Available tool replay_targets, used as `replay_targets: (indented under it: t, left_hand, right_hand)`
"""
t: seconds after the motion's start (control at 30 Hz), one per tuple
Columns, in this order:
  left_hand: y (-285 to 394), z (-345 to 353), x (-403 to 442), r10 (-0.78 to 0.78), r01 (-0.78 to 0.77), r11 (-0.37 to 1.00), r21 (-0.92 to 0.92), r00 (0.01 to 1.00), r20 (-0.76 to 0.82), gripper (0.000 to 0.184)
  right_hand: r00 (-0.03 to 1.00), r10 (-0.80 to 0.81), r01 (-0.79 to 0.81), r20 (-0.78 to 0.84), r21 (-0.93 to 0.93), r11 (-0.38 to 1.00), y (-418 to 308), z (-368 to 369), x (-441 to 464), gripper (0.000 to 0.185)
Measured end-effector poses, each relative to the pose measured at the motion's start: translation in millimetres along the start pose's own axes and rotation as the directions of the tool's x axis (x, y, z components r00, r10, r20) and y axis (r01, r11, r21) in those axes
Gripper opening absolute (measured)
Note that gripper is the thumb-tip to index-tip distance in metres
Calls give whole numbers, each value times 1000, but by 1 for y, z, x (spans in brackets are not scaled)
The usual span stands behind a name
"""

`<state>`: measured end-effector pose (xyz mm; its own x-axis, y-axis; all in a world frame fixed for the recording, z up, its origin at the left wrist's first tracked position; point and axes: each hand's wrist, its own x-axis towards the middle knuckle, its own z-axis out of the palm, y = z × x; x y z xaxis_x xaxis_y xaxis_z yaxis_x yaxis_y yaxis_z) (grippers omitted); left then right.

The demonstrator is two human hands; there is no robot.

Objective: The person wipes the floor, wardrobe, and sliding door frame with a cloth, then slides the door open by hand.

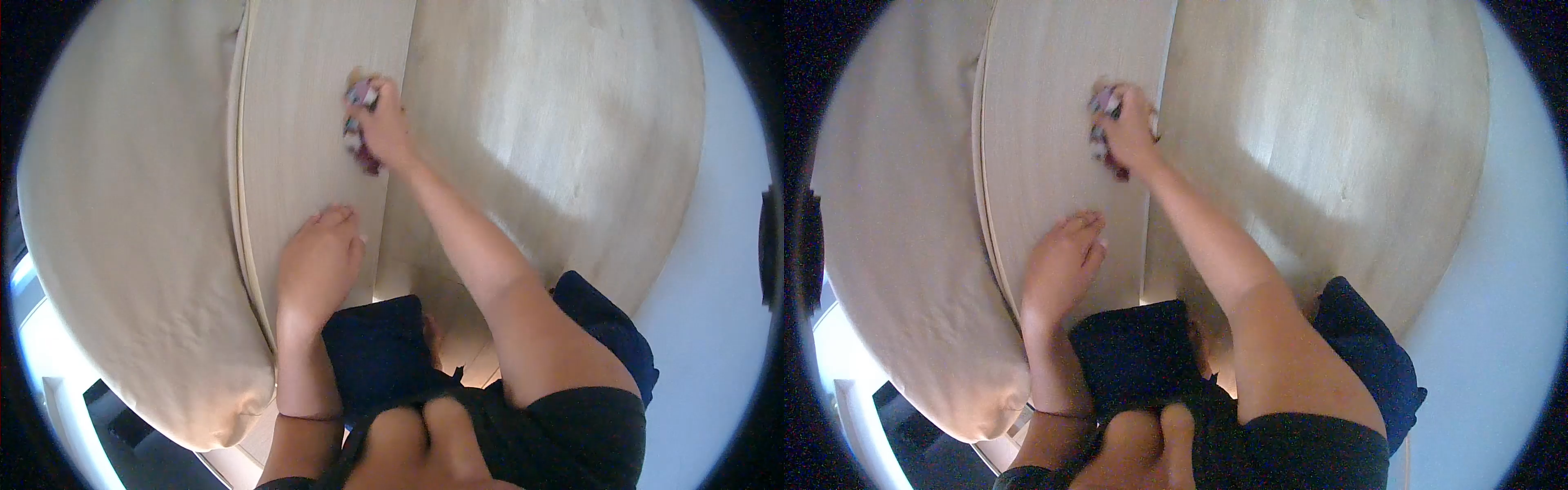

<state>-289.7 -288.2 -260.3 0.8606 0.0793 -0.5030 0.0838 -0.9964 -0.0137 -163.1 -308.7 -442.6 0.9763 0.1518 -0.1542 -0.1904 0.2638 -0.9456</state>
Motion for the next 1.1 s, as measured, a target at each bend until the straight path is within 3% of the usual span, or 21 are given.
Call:
replay_targets:
  t: [0.03, 0.07, 0.13, 0.2, 0.27, 0.37, 0.4, 0.47, 0.5, 0.57, 0.63, 0.67, 0.73, 0.77, 0.83, 0.87, 0.93, 0.97, 1.0, 1.03, 1.1]
  left_hand:
    - [-2, 3, 0, 31, -31, 1000, 3, 999, -21, 32]
    - [-4, 5, 0, 60, -60, 998, 8, 997, -40, 32]
    - [1, 0, 1, 20, -20, 1000, -21, 1000, -8, 32]
    - [6, -4, 2, 5, -4, 999, -34, 1000, 10, 33]
    - [3, -3, 7, -23, 22, 999, 25, 999, 45, 33]
    - [4, -3, 12, 8, -10, 1000, 27, 998, 69, 33]
    - [8, -7, 14, 16, -18, 999, 32, 998, 60, 33]
    - [16, -9, 19, -51, 53, 999, -11, 988, 146, 33]
    - [18, -8, 19, -53, 55, 998, -12, 988, 147, 33]
    - [28, -8, 18, 12, -12, 1000, 0, 998, 68, 33]
    - [41, -15, 20, -14, 12, 1000, 15, 996, 93, 34]
    - [48, -20, 20, -46, 43, 999, 30, 991, 126, 35]
    - [56, -28, 18, -36, 30, 998, 48, 993, 111, 36]
    - [60, -34, 16, -31, 26, 999, 46, 993, 111, 38]
    - [72, -42, 16, -32, 28, 999, 37, 992, 123, 39]
    - [79, -45, 16, -33, 29, 999, 25, 989, 146, 40]
    - [94, -51, 12, -12, 11, 1000, 16, 997, 80, 38]
    - [102, -53, 11, 17, -17, 1000, 12, 1000, 8, 36]
    - [110, -51, 10, 23, -23, 1000, 7, 1000, -2, 36]
    - [117, -49, 7, 22, -21, 999, 42, 1000, -22, 37]
    - [120, -47, 18, 15, -12, 998, 62, 998, -57, 38]
  right_hand:
    - [974, -227, 226, 1, -84, 970, 14, 10, -8, 43]
    - [974, -225, 224, 4, -82, 971, 19, 12, -6, 43]
    - [992, -24, 27, -122, 27, 999, 31, 12, 7, 39]
    - [979, -9, 14, -204, 25, 1000, 30, 6, 30, 35]
    - [953, 174, -146, -248, 125, 981, -5, 11, 45, 30]
    - [958, -161, 106, -239, -227, 968, -64, 36, -2, 31]
    - [954, -171, 115, -245, -226, 967, -66, 33, -10, 31]
    - [872, -461, 451, -162, -96, 887, -54, 30, -17, 34]
    - [873, -460, 450, -161, -95, 888, -44, 26, -6, 34]
    - [954, 53, -27, -295, 91, 996, -28, 4, 46, 33]
    - [953, 175, -99, -249, 290, 952, -29, -32, 105, 32]
    - [951, 171, -90, -257, 298, 950, -49, -34, 108, 32]
    - [967, -107, 125, -233, 63, 990, -119, -25, 112, 32]
    - [965, -113, 133, -236, 73, 988, -144, -20, 107, 32]
    - [764, -589, 589, -264, -86, 803, -174, -18, 95, 29]
    - [765, -590, 590, -258, -87, 803, -167, -27, 111, 29]
    - [921, -179, 235, -345, 128, 964, -119, -49, 156, 30]
    - [960, 90, -14, -265, 276, 961, -87, -75, 165, 30]
    - [928, 341, -260, -151, 393, 882, -69, -99, 171, 29]
    - [930, 334, -253, -155, 391, 885, -77, -105, 168, 29]
    - [987, 156, -119, -38, 478, 871, -88, -102, 160, 30]
